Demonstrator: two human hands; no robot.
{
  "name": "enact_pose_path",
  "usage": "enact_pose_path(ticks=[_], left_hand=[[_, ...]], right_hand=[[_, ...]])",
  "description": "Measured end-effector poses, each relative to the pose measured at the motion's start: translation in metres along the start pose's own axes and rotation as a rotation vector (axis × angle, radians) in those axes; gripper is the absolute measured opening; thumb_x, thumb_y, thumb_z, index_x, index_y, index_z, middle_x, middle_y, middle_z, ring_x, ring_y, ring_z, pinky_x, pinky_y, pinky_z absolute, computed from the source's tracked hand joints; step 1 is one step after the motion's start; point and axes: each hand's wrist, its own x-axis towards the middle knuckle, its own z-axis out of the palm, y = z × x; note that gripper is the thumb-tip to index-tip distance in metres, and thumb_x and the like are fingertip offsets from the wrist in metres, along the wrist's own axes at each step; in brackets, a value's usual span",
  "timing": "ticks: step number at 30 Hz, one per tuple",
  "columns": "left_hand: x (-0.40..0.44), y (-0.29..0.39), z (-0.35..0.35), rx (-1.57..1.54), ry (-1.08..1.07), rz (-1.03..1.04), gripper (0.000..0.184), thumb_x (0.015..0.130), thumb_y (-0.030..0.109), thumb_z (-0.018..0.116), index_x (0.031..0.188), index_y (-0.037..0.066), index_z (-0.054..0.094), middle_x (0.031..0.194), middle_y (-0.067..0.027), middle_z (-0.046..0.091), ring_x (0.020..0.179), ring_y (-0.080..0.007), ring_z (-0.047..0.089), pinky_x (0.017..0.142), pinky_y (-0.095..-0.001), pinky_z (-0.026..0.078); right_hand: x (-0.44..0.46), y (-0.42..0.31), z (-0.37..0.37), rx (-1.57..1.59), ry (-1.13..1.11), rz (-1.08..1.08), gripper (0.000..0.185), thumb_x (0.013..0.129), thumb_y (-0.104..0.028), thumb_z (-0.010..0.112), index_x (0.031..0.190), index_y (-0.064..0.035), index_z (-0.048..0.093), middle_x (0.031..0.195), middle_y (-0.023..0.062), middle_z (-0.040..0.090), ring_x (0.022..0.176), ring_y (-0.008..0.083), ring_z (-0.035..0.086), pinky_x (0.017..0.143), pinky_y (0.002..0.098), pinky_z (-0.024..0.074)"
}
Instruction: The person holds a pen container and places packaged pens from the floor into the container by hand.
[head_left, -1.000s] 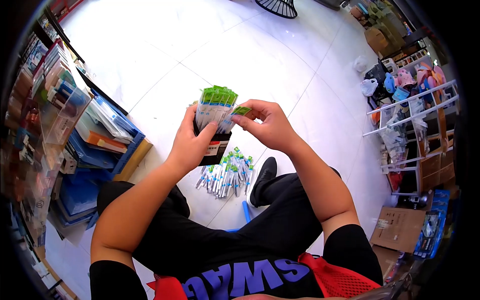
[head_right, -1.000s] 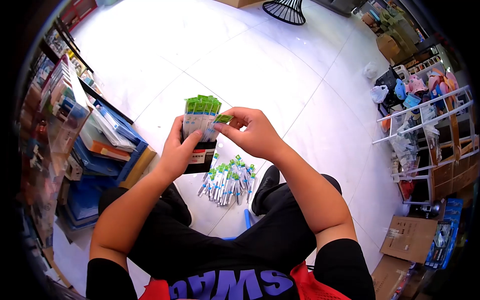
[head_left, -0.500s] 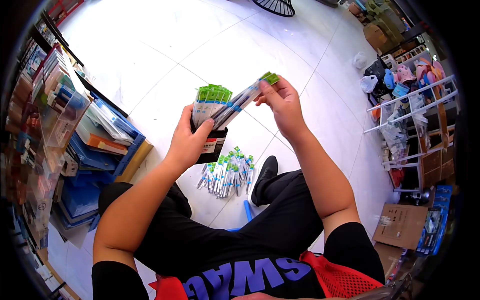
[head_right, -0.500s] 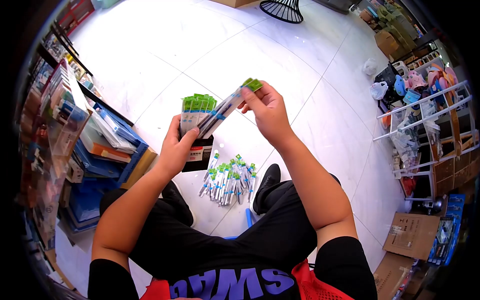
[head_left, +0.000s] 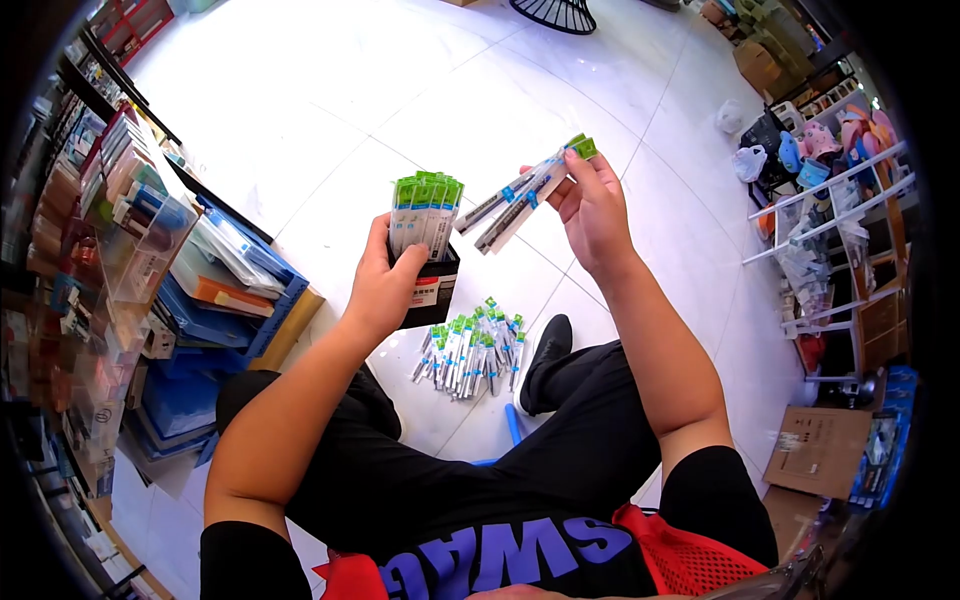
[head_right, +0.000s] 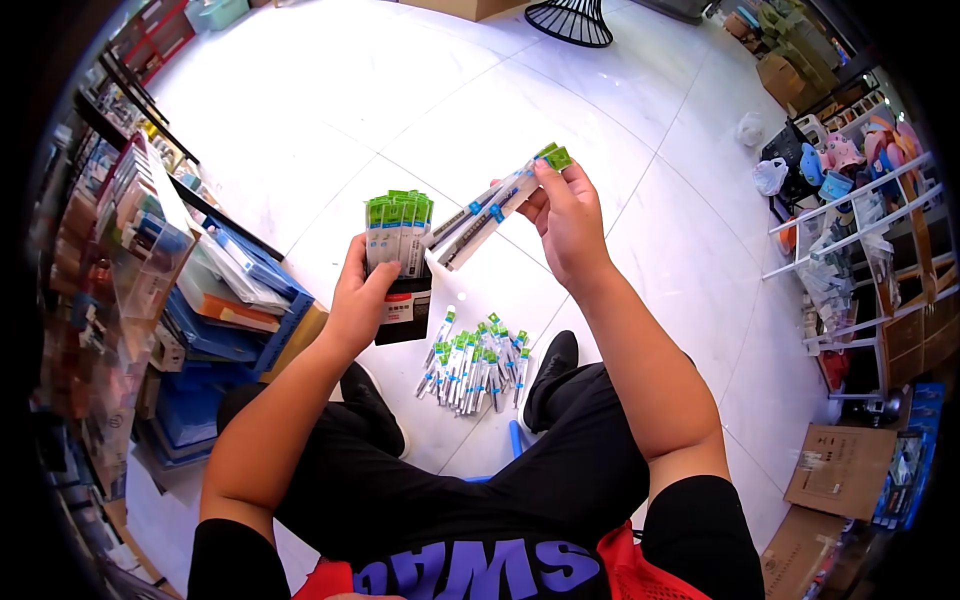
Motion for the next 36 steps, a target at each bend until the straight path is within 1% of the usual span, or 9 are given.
enact_pose_path(ticks=[3, 12, 16, 17, 20, 21, 24, 27, 36], left_hand=[[0.000, 0.002, 0.001, -0.007, 0.001, 0.000, 0.044, 0.100, 0.014, 0.060, 0.140, 0.002, 0.048, 0.121, -0.0141, 0.067, 0.107, -0.0197, 0.066, 0.096, -0.0368, 0.055], [0.005, -0.007, 0.000, -0.022, -0.004, 0.028, 0.043, 0.100, 0.013, 0.061, 0.140, 0.002, 0.048, 0.121, -0.0141, 0.067, 0.107, -0.0195, 0.066, 0.095, -0.0363, 0.056], [0.004, -0.007, 0.000, -0.027, -0.013, 0.010, 0.041, 0.101, 0.012, 0.060, 0.139, 0.002, 0.047, 0.122, -0.0141, 0.066, 0.107, -0.0190, 0.066, 0.095, -0.0359, 0.056], [0.004, -0.008, 0.000, -0.008, -0.006, 0.019, 0.039, 0.102, 0.011, 0.058, 0.138, 0.002, 0.047, 0.121, -0.0139, 0.066, 0.105, -0.0189, 0.068, 0.094, -0.0358, 0.058], [0.002, -0.004, 0.002, -0.015, -0.012, 0.010, 0.040, 0.102, 0.012, 0.058, 0.139, 0.002, 0.047, 0.121, -0.0136, 0.066, 0.106, -0.0189, 0.067, 0.094, -0.0358, 0.057], [0.002, -0.005, 0.001, -0.030, -0.012, 0.000, 0.042, 0.101, 0.013, 0.060, 0.139, 0.001, 0.047, 0.122, -0.0137, 0.066, 0.107, -0.0189, 0.066, 0.096, -0.0359, 0.056], [0.001, -0.007, 0.000, -0.032, -0.013, -0.008, 0.043, 0.101, 0.014, 0.062, 0.140, 0.001, 0.048, 0.123, -0.0136, 0.066, 0.109, -0.0189, 0.065, 0.098, -0.0360, 0.054], [0.001, -0.006, 0.001, -0.037, -0.010, -0.007, 0.043, 0.101, 0.014, 0.062, 0.140, 0.001, 0.048, 0.123, -0.0134, 0.066, 0.109, -0.0189, 0.065, 0.099, -0.0359, 0.054], [0.001, -0.006, 0.000, -0.038, -0.026, -0.004, 0.042, 0.102, 0.014, 0.061, 0.140, 0.001, 0.048, 0.123, -0.0131, 0.067, 0.110, -0.0188, 0.065, 0.099, -0.0360, 0.054]], right_hand=[[-0.001, -0.001, -0.004, 0.028, 0.017, 0.040, 0.017, 0.109, -0.019, 0.056, 0.121, -0.0081, 0.052, 0.111, 0.0068, 0.064, 0.104, 0.0252, 0.071, 0.096, 0.0429, 0.0588], [0.003, 0.012, -0.009, 0.165, 0.093, 0.142, 0.015, 0.107, -0.017, 0.057, 0.118, -0.0094, 0.053, 0.107, 0.0068, 0.063, 0.097, 0.0179, 0.064, 0.088, 0.0403, 0.0573], [-0.001, 0.011, -0.005, 0.154, -0.014, 0.230, 0.012, 0.110, -0.020, 0.047, 0.116, -0.0101, 0.048, 0.097, 0.0070, 0.061, 0.097, 0.0207, 0.065, 0.084, 0.0419, 0.0603], [-0.001, 0.010, -0.001, 0.153, 0.018, 0.261, 0.011, 0.111, -0.021, 0.043, 0.115, -0.0112, 0.045, 0.095, 0.0071, 0.060, 0.093, 0.0227, 0.066, 0.084, 0.0463, 0.0627], [-0.006, 0.005, 0.006, 0.135, 0.037, 0.302, 0.010, 0.112, -0.021, 0.043, 0.116, -0.0119, 0.044, 0.095, 0.0067, 0.060, 0.088, 0.0244, 0.067, 0.085, 0.0502, 0.0644], [-0.005, 0.005, 0.007, 0.139, 0.062, 0.310, 0.009, 0.111, -0.021, 0.044, 0.116, -0.0134, 0.043, 0.095, 0.0067, 0.059, 0.079, 0.0226, 0.065, 0.073, 0.0448, 0.0625], [-0.005, 0.008, 0.003, 0.224, 0.013, 0.319, 0.007, 0.112, -0.021, 0.044, 0.115, -0.0154, 0.043, 0.094, 0.0067, 0.058, 0.072, 0.0183, 0.059, 0.059, 0.0358, 0.0529], [-0.003, 0.011, 0.000, 0.260, 0.006, 0.338, 0.006, 0.112, -0.023, 0.043, 0.113, -0.0170, 0.042, 0.092, 0.0065, 0.057, 0.065, 0.0144, 0.050, 0.054, 0.0304, 0.0419], [0.000, 0.014, -0.004, 0.278, -0.040, 0.427, 0.013, 0.113, -0.029, 0.043, 0.111, -0.0161, 0.042, 0.078, 0.0020, 0.047, 0.059, 0.0117, 0.044, 0.051, 0.0290, 0.0377]])
